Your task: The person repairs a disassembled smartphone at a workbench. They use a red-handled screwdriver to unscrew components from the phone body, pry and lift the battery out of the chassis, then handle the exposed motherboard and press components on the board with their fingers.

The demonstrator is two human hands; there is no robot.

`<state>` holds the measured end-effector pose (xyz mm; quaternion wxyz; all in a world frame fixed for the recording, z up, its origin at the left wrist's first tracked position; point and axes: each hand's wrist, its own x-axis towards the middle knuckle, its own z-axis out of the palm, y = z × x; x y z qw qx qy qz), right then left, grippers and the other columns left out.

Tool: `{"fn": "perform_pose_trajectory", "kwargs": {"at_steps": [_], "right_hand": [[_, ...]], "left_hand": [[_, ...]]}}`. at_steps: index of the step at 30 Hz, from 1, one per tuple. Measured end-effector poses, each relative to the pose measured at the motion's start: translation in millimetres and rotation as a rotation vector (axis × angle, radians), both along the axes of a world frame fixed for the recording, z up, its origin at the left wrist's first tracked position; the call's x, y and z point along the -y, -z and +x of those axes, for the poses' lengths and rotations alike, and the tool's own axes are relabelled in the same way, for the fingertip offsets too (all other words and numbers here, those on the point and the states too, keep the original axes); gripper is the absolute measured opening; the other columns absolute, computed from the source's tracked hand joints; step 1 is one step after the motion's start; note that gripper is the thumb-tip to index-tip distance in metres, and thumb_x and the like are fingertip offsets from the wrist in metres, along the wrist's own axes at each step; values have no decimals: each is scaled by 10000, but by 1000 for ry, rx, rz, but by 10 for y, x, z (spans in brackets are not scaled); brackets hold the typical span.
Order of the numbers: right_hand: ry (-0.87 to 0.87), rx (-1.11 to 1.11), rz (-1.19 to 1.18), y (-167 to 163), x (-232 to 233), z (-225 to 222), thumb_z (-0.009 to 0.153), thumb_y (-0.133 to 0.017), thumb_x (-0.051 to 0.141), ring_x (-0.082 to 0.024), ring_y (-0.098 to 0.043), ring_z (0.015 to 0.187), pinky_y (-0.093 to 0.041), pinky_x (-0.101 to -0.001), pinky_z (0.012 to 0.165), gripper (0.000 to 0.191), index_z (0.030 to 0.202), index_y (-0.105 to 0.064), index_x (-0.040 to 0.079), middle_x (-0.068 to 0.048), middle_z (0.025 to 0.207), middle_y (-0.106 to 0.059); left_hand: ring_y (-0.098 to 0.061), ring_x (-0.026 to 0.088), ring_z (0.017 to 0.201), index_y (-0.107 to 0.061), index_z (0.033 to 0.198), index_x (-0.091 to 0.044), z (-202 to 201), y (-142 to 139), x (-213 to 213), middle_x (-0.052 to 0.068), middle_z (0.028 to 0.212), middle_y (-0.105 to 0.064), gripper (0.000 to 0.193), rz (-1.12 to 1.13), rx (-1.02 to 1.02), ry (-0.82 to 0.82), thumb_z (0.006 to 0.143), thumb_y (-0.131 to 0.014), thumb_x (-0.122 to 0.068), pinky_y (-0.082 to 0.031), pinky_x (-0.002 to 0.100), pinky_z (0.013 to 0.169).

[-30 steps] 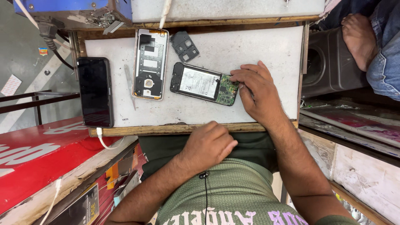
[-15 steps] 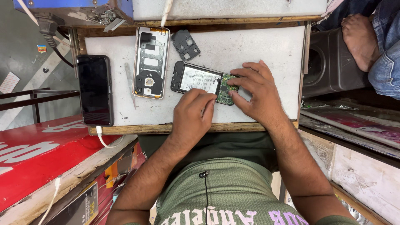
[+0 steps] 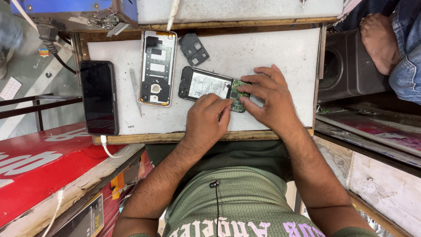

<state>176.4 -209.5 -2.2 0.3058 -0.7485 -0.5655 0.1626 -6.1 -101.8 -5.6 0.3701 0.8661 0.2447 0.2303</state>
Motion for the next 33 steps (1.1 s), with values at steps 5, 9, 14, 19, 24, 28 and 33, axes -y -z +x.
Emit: {"fn": "perform_pose_trajectory", "kwargs": {"at_steps": [5, 9, 14, 19, 24, 28, 33], "right_hand": [[-4, 9, -3, 2, -1, -3, 844, -865, 161, -297, -518, 1377, -247, -608, 1268, 250, 1081, -791, 142, -41, 1270, -720], [4, -15, -4, 9, -1, -6, 839, -864, 159, -289, -523, 1376, -250, -605, 1273, 258, 1086, -791, 143, -40, 1267, -720], [-2, 16, 5, 16, 5, -4, 847, -865, 159, -297, -520, 1378, -254, -605, 1270, 252, 1086, -788, 143, -41, 1273, -719], [-2, 15, 10, 25, 1, -2, 839, -866, 164, -294, -525, 1369, -263, -596, 1268, 257, 1084, -790, 145, -39, 1267, -721], [-4, 26, 8, 26, 5, 8, 840, -866, 168, -294, -524, 1372, -267, -589, 1266, 260, 1088, -792, 146, -38, 1277, -723], [0, 28, 4, 23, 6, 14, 836, -864, 168, -289, -524, 1370, -265, -588, 1268, 260, 1086, -793, 146, -35, 1271, -724], [0, 20, -3, 24, 13, 7, 848, -864, 172, -286, -517, 1379, -254, -591, 1270, 252, 1089, -793, 148, -34, 1280, -723]], "left_hand": [[-666, 235, 810, -753, 1038, -36, 12, 13, 7, 74, 865, -634, 155, 4, -39, 8, 883, -758, -23, -570, 373, 696], [-655, 238, 817, -746, 1025, -27, 5, 23, 2, 78, 869, -619, 157, 35, -33, 25, 869, -759, -21, -566, 375, 702], [-657, 242, 832, -741, 1010, -29, 2, 24, 0, 75, 881, -620, 154, 43, -13, 16, 858, -759, -18, -566, 379, 711], [-653, 248, 834, -743, 1020, -34, 8, 24, 12, 78, 882, -614, 152, 53, 13, 4, 869, -756, -14, -564, 387, 712], [-652, 241, 825, -743, 1021, -37, 24, 33, 29, 72, 876, -612, 141, 61, 18, -9, 882, -754, -19, -564, 382, 703], [-657, 235, 825, -745, 1030, -39, 30, 42, 33, 70, 880, -617, 141, 56, 12, -8, 890, -753, -22, -567, 377, 702], [-664, 236, 846, -740, 1020, -36, 23, 58, 22, 69, 897, -634, 144, 66, 18, 2, 877, -750, -23, -575, 373, 723]]}}
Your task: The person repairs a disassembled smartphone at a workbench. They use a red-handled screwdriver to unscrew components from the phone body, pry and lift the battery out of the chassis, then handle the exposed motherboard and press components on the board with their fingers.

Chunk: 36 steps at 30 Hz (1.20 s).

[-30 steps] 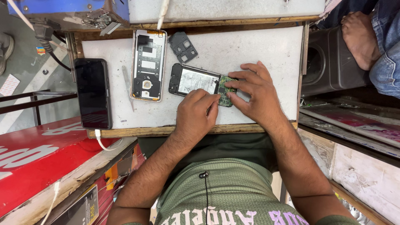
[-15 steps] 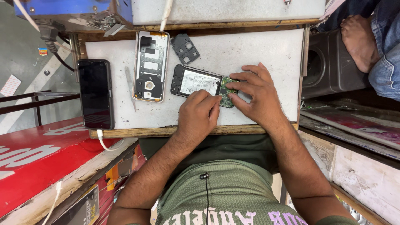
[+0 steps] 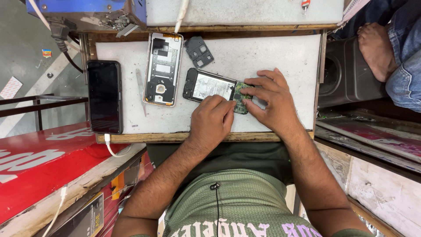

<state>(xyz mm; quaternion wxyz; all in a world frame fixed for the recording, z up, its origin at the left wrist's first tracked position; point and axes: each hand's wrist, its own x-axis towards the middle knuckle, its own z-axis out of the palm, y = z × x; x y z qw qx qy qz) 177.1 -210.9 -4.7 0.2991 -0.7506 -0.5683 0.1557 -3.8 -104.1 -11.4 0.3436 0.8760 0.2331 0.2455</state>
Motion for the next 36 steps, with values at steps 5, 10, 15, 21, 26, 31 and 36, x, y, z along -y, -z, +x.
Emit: {"fn": "perform_pose_trajectory", "kwargs": {"at_steps": [5, 10, 15, 21, 26, 31, 36], "right_hand": [[0, -9, 13, 9, -4, 5, 841, -864, 164, -288, -513, 1383, -247, -589, 1278, 261, 1092, -793, 147, -34, 1283, -723], [-1, -20, 1, 8, -9, 1, 833, -871, 167, -289, -516, 1378, -254, -589, 1273, 267, 1088, -793, 146, -35, 1274, -720], [-10, -3, 18, 1, -6, 9, 838, -866, 151, -295, -517, 1379, -251, -592, 1274, 261, 1088, -793, 140, -38, 1281, -721], [5, -22, 1, -1, -3, -1, 832, -872, 170, -287, -520, 1376, -256, -590, 1274, 266, 1085, -793, 147, -34, 1272, -720], [-5, -6, 4, -12, 9, 5, 842, -864, 160, -288, -513, 1385, -252, -593, 1273, 262, 1094, -794, 147, -35, 1280, -721], [2, -8, -6, -3, 0, -8, 841, -866, 174, -284, -511, 1388, -252, -591, 1274, 252, 1081, -793, 154, -30, 1277, -720], [-9, 1, -1, -9, 6, 0, 841, -862, 165, -291, -506, 1384, -245, -593, 1265, 261, 1093, -797, 146, -34, 1286, -721]], "left_hand": [[-672, 233, 857, -748, 1025, -40, 6, 5, 0, 67, 908, -656, 147, -12, -13, 0, 878, -756, -30, -578, 371, 727], [-672, 241, 863, -748, 1023, -41, -2, -4, -13, 69, 909, -660, 148, -6, -2, 4, 876, -760, -29, -579, 377, 735], [-675, 237, 864, -756, 1024, -50, 2, -3, -21, 62, 911, -665, 145, -5, -4, 7, 881, -768, -34, -577, 375, 729], [-675, 235, 865, -751, 1015, -51, 6, -1, -28, 63, 911, -665, 145, -11, -7, 12, 873, -765, -32, -578, 373, 734], [-674, 234, 872, -752, 1025, -50, 1, -1, -18, 63, 917, -666, 141, -2, -3, 17, 887, -767, -29, -576, 372, 733], [-680, 218, 869, -746, 1018, -44, 5, 1, -27, 55, 914, -670, 142, -30, -12, 31, 878, -763, -27, -585, 356, 737], [-674, 231, 872, -754, 1021, -48, 9, -5, -17, 57, 919, -675, 138, -6, 8, 18, 884, -765, -33, -576, 369, 729]]}}
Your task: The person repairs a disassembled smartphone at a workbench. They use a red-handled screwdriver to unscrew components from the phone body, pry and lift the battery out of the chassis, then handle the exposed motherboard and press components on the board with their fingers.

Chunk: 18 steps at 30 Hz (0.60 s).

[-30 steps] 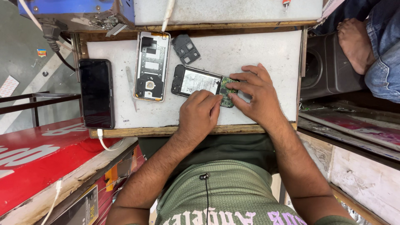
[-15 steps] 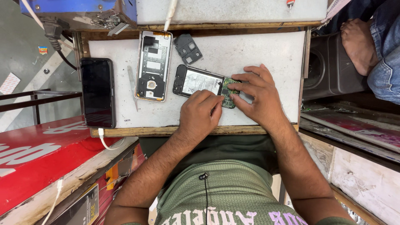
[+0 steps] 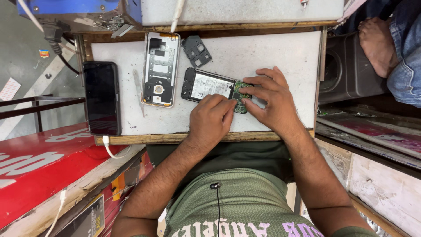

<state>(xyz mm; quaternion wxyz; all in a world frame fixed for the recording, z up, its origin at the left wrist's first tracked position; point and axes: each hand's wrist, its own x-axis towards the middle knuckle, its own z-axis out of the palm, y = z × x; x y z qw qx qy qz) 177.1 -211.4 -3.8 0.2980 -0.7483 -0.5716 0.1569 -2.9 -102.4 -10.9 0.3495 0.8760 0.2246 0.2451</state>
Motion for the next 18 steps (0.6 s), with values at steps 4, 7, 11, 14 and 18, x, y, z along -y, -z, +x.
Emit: {"fn": "perform_pose_trajectory", "kwargs": {"at_steps": [4, 7, 11, 14, 18], "right_hand": [[10, -23, -3, -5, 0, -9, 846, -864, 177, -282, -509, 1391, -255, -582, 1276, 254, 1089, -793, 154, -31, 1287, -717], [12, -2, -3, -10, 0, -7, 844, -864, 170, -281, -509, 1386, -252, -581, 1277, 255, 1088, -794, 154, -29, 1283, -720], [12, -12, -6, -12, -9, -4, 844, -863, 174, -278, -509, 1389, -249, -577, 1279, 259, 1093, -795, 156, -27, 1283, -721], [10, -3, -7, -15, -14, -8, 847, -859, 177, -278, -511, 1385, -247, -576, 1279, 253, 1090, -794, 156, -27, 1282, -720], [7, -11, -12, -24, -3, -5, 850, -855, 176, -275, -510, 1388, -242, -574, 1278, 255, 1097, -795, 156, -27, 1287, -719]], "left_hand": [[-676, 231, 878, -743, 1016, -45, -12, -1, -8, 57, 924, -666, 163, -16, -13, 1, 854, -759, -36, -584, 372, 746], [-674, 234, 873, -752, 1016, -66, -4, 1, 5, 46, 923, -668, 134, 15, -23, -12, 885, -777, -47, -576, 375, 730], [-672, 239, 879, -746, 1013, -62, -5, 8, 4, 53, 927, -668, 153, 8, -11, -12, 863, -776, -45, -577, 380, 739], [-674, 236, 881, -746, 1020, -61, -8, 15, -4, 55, 931, -672, 166, 2, -11, -8, 857, -771, -43, -581, 377, 745], [-676, 238, 884, -747, 1029, -59, -10, 19, 0, 60, 933, -677, 158, 5, -16, -10, 874, -771, -46, -580, 376, 742]]}}
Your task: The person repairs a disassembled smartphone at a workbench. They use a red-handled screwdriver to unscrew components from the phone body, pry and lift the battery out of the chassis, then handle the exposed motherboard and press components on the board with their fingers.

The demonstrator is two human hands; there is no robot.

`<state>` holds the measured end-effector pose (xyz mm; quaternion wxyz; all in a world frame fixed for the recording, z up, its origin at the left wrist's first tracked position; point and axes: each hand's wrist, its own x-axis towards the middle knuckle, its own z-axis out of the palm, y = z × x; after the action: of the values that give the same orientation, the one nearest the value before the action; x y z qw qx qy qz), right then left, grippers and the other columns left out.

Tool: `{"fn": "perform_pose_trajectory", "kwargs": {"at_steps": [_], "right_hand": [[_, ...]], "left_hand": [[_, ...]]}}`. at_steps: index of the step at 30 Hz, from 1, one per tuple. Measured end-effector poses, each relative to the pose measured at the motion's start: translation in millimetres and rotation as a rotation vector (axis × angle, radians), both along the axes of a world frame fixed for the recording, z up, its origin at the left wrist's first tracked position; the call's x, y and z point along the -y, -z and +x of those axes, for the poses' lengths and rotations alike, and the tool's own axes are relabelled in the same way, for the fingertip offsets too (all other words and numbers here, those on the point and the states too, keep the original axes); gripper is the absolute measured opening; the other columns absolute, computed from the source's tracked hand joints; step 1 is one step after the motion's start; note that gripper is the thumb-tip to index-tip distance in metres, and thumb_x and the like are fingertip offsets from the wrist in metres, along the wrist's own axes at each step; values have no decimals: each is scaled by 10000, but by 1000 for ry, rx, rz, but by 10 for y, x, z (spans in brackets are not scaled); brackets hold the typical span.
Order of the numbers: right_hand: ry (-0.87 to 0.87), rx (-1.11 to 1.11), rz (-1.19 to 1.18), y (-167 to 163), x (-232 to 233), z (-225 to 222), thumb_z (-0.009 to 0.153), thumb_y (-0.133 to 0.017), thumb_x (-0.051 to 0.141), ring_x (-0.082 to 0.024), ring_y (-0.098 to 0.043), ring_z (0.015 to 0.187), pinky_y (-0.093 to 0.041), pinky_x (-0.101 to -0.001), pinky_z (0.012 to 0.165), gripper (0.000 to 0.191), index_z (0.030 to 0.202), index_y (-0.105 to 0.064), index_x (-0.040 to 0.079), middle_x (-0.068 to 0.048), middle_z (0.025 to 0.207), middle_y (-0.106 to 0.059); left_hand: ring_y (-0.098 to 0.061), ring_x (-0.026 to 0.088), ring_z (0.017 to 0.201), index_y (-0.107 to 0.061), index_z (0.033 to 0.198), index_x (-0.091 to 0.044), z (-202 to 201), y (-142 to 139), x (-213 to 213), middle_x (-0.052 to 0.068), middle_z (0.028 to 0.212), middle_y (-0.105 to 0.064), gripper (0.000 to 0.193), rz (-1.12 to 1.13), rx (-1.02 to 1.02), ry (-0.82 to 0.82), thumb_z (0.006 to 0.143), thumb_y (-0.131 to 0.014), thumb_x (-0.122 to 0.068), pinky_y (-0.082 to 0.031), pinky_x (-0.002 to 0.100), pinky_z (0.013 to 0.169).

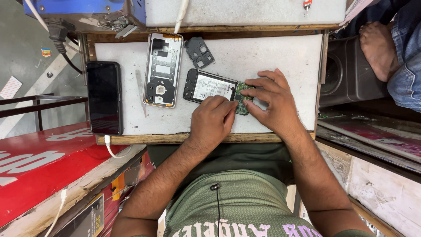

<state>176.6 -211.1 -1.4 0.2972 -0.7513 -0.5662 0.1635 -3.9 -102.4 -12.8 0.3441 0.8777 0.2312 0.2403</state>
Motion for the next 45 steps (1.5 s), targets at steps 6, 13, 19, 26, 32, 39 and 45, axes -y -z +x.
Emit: {"fn": "perform_pose_trajectory", "kwargs": {"at_steps": [6, 13, 19, 26, 32, 39, 45], "right_hand": [[0, 16, -1, 26, -2, 3, 854, -857, 179, -276, -500, 1401, -226, -584, 1280, 243, 1085, -789, 152, -29, 1290, -719], [-2, 0, 8, 42, 4, 16, 850, -859, 178, -275, -502, 1400, -235, -581, 1281, 254, 1095, -792, 160, -28, 1296, -718], [-1, 0, 22, 33, -6, 13, 853, -860, 176, -278, -508, 1391, -243, -585, 1278, 253, 1096, -792, 158, -30, 1290, -717], [-4, 9, 23, 18, -8, 10, 850, -858, 164, -291, -514, 1385, -248, -584, 1275, 250, 1091, -796, 148, -39, 1285, -720], [2, -9, 22, 24, -19, 3, 842, -862, 167, -291, -523, 1374, -262, -577, 1271, 251, 1083, -796, 142, -44, 1267, -723], [10, -14, 31, 19, -10, 2, 847, -864, 165, -289, -528, 1377, -268, -576, 1273, 254, 1091, -797, 146, -40, 1269, -724], [1, -1, 52, 10, -5, 3, 852, -851, 151, -304, -528, 1375, -276, -574, 1270, 248, 1095, -799, 148, -38, 1274, -725]], "left_hand": [[-678, 223, 875, -753, 1041, -58, 2, 11, 2, 60, 932, -681, 163, -9, -25, 9, 879, -761, -57, -587, 366, 733], [-680, 215, 868, -752, 1047, -65, 26, 15, 2, 51, 932, -670, 133, -10, -37, -2, 913, -750, -66, -587, 364, 725], [-677, 238, 888, -746, 1047, -66, 31, -26, 2, 52, 935, -657, 138, 13, 0, 7, 909, -742, -51, -581, 380, 738], [-677, 235, 891, -736, 1077, -53, 46, -41, 1, 59, 954, -631, 169, 2, -2, 4, 910, -730, -28, -584, 374, 739], [-674, 243, 892, -740, 1074, -57, 45, -38, 5, 58, 969, -634, 204, 34, 0, -6, 876, -728, -8, -579, 378, 733], [-676, 218, 877, -749, 1068, -79, 82, -11, 37, 36, 964, -641, 201, 75, -24, -17, 880, -734, -10, -585, 357, 694], [-680, 216, 883, -749, 1063, -88, 94, -5, 43, 35, 972, -644, 215, 91, -28, -26, 860, -731, -18, -583, 355, 687]]}}
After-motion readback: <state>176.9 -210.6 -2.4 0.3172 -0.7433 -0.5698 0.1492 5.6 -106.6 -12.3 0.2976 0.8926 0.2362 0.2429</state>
